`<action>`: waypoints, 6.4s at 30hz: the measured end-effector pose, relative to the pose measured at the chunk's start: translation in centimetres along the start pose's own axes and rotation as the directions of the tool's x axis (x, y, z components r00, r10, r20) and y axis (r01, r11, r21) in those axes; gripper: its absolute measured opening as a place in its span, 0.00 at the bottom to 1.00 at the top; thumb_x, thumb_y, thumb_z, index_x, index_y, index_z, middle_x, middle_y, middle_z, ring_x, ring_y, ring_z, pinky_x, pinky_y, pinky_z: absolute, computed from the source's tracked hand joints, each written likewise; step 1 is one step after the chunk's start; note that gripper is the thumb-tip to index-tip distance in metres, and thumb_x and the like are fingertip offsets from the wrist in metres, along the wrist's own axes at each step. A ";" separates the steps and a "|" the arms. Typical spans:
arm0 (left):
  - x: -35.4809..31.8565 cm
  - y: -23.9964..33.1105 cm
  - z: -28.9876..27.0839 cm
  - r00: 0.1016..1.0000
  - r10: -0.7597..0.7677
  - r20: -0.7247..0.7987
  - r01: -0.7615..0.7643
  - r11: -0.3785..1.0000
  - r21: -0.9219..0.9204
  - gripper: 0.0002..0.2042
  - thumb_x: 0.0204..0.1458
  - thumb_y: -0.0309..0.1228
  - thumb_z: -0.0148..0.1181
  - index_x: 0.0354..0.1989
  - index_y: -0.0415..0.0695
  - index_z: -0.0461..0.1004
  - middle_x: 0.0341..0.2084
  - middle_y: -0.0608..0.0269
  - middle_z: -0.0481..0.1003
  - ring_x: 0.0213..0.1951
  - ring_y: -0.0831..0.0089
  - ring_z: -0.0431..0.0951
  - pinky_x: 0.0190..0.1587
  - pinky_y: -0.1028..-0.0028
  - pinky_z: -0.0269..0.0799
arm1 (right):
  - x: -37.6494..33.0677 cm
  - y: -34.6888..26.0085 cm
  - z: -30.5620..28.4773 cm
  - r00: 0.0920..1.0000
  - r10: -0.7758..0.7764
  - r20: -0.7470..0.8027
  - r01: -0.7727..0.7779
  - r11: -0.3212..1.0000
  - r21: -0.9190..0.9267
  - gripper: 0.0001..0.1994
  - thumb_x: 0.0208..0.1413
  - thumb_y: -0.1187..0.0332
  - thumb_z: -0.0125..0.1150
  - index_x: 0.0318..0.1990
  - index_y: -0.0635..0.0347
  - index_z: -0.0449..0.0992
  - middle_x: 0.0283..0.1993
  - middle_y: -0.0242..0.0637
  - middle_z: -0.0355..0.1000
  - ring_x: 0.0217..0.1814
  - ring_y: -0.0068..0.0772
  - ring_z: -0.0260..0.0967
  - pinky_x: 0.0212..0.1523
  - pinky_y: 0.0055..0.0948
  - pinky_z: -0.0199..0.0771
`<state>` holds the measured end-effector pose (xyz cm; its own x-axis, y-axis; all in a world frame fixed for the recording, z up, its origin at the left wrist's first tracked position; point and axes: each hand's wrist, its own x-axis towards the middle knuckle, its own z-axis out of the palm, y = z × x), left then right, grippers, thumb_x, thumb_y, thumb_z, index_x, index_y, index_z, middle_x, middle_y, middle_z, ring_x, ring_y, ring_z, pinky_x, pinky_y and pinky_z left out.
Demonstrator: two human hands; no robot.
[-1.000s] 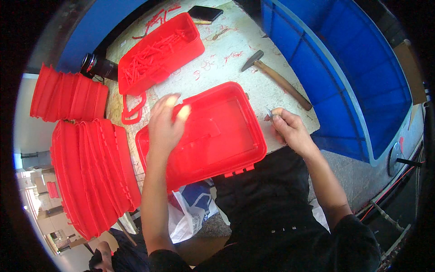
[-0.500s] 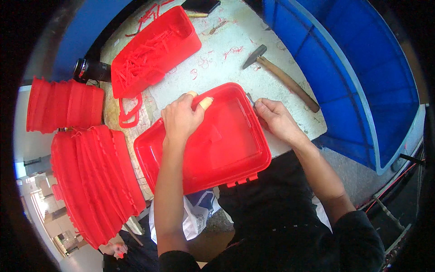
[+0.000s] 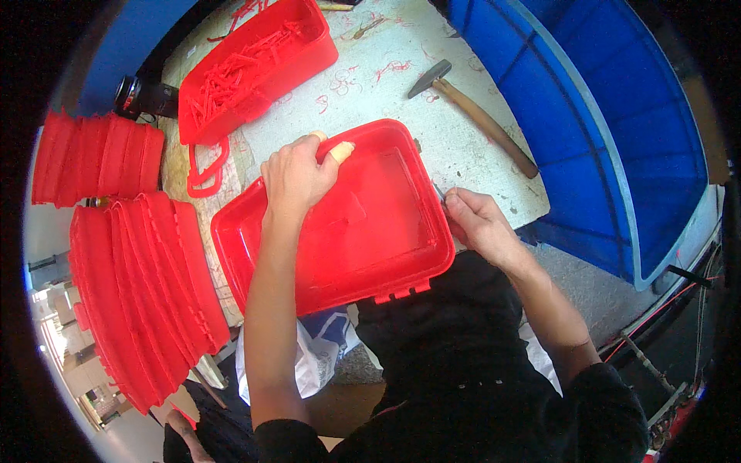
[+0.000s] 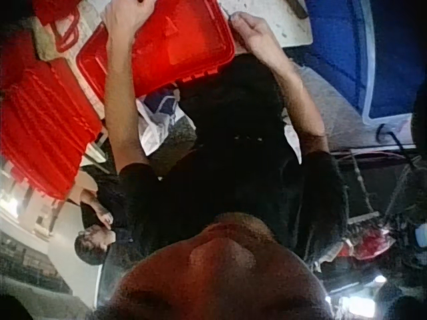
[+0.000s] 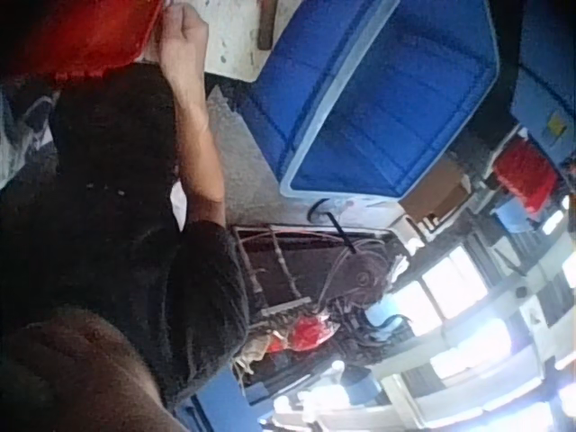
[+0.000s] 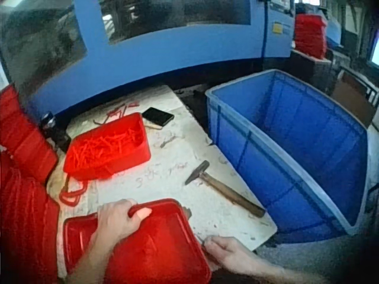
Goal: The person repeatedly trims excess plastic flash from the edges of red plastic containers using a hammer and a small tool. They rotate the containers, tap the tool to break off protrusions, and place finished units aside.
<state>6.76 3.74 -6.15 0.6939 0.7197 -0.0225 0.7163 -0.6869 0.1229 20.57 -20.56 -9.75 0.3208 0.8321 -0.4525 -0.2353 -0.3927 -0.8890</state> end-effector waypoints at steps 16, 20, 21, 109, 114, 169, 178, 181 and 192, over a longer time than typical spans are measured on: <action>-0.1 -0.6 -0.2 0.999 0.011 0.047 -0.008 0.997 -0.073 0.26 0.53 0.59 0.60 0.38 0.45 0.80 0.27 0.48 0.80 0.34 0.49 0.81 0.36 0.54 0.72 | -5.5 -3.1 -1.7 0.911 -0.412 0.018 0.244 0.503 -0.829 0.06 0.63 0.68 0.56 0.38 0.59 0.77 0.30 0.46 0.76 0.30 0.46 0.76 0.31 0.39 0.75; -0.3 -0.7 -0.4 0.999 0.041 0.024 -0.039 0.997 -0.067 0.24 0.55 0.55 0.58 0.35 0.42 0.80 0.28 0.50 0.81 0.32 0.51 0.81 0.34 0.55 0.72 | -0.4 -6.8 -0.5 0.880 -0.475 -0.009 0.112 0.226 -0.968 0.09 0.65 0.68 0.54 0.39 0.60 0.80 0.30 0.46 0.78 0.29 0.40 0.77 0.29 0.35 0.76; -0.3 -0.7 -0.4 0.999 0.046 0.003 -0.045 0.996 -0.071 0.24 0.56 0.55 0.58 0.34 0.42 0.80 0.28 0.50 0.81 0.32 0.51 0.81 0.34 0.55 0.72 | 0.4 -7.6 -0.2 0.906 -0.421 -0.043 0.048 0.204 -0.978 0.09 0.65 0.67 0.55 0.40 0.60 0.80 0.30 0.46 0.78 0.29 0.40 0.78 0.30 0.35 0.77; -3.2 1.4 0.3 0.997 -0.075 0.031 0.073 0.996 0.053 0.29 0.54 0.61 0.56 0.39 0.44 0.83 0.22 0.50 0.80 0.29 0.53 0.83 0.35 0.56 0.74 | 1.2 -0.8 0.1 0.972 -0.181 -0.148 0.139 0.956 -0.258 0.19 0.70 0.58 0.45 0.38 0.66 0.75 0.29 0.45 0.74 0.32 0.34 0.70 0.39 0.36 0.70; -3.1 1.7 0.4 0.996 -0.088 0.024 0.085 0.991 0.100 0.31 0.54 0.62 0.56 0.37 0.41 0.82 0.22 0.48 0.80 0.29 0.51 0.83 0.34 0.55 0.75 | 0.3 -0.3 -0.3 0.988 -0.107 -0.113 0.079 0.971 -0.228 0.19 0.71 0.58 0.43 0.37 0.65 0.74 0.28 0.41 0.73 0.31 0.30 0.70 0.35 0.33 0.70; -2.9 -0.2 -0.1 0.994 -0.028 0.105 0.037 0.996 -0.079 0.20 0.53 0.50 0.63 0.38 0.43 0.83 0.35 0.46 0.81 0.40 0.50 0.82 0.43 0.54 0.74 | -5.9 -6.6 -4.1 0.987 -0.152 0.053 0.136 0.609 -0.782 0.07 0.63 0.68 0.54 0.39 0.60 0.77 0.30 0.52 0.74 0.33 0.55 0.75 0.34 0.43 0.74; -8.7 1.8 -12.4 0.950 0.299 -0.095 -0.252 0.906 0.339 0.19 0.55 0.31 0.55 0.55 0.39 0.74 0.50 0.42 0.76 0.51 0.55 0.79 0.52 0.55 0.74 | -3.2 -2.9 -1.2 0.906 -0.409 -0.106 0.368 0.887 -0.278 0.25 0.68 0.56 0.48 0.67 0.60 0.62 0.63 0.48 0.68 0.65 0.42 0.67 0.60 0.40 0.70; -13.6 4.0 -10.3 0.784 0.449 -0.429 -0.223 0.848 0.481 0.29 0.57 0.33 0.51 0.67 0.36 0.61 0.62 0.44 0.67 0.63 0.53 0.69 0.63 0.52 0.64 | -3.2 -3.4 -0.5 0.881 -0.421 -0.214 0.453 0.882 0.131 0.34 0.67 0.40 0.41 0.67 0.60 0.63 0.62 0.42 0.70 0.64 0.39 0.68 0.61 0.41 0.68; -10.2 -8.9 -4.9 0.815 -0.171 -0.553 -0.069 0.920 -0.386 0.16 0.44 0.22 0.58 0.44 0.41 0.78 0.37 0.51 0.77 0.39 0.51 0.77 0.42 0.58 0.73 | -4.4 1.7 -1.8 0.842 -0.477 -0.253 0.332 0.826 -0.456 0.14 0.63 0.73 0.51 0.54 0.64 0.72 0.57 0.45 0.70 0.63 0.38 0.66 0.65 0.37 0.62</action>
<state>-7.06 2.97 -2.18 0.4025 0.7604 0.5098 0.5826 -0.6423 0.4980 20.41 -25.64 -9.40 0.6143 0.7887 0.0259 0.3300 -0.2269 -0.9163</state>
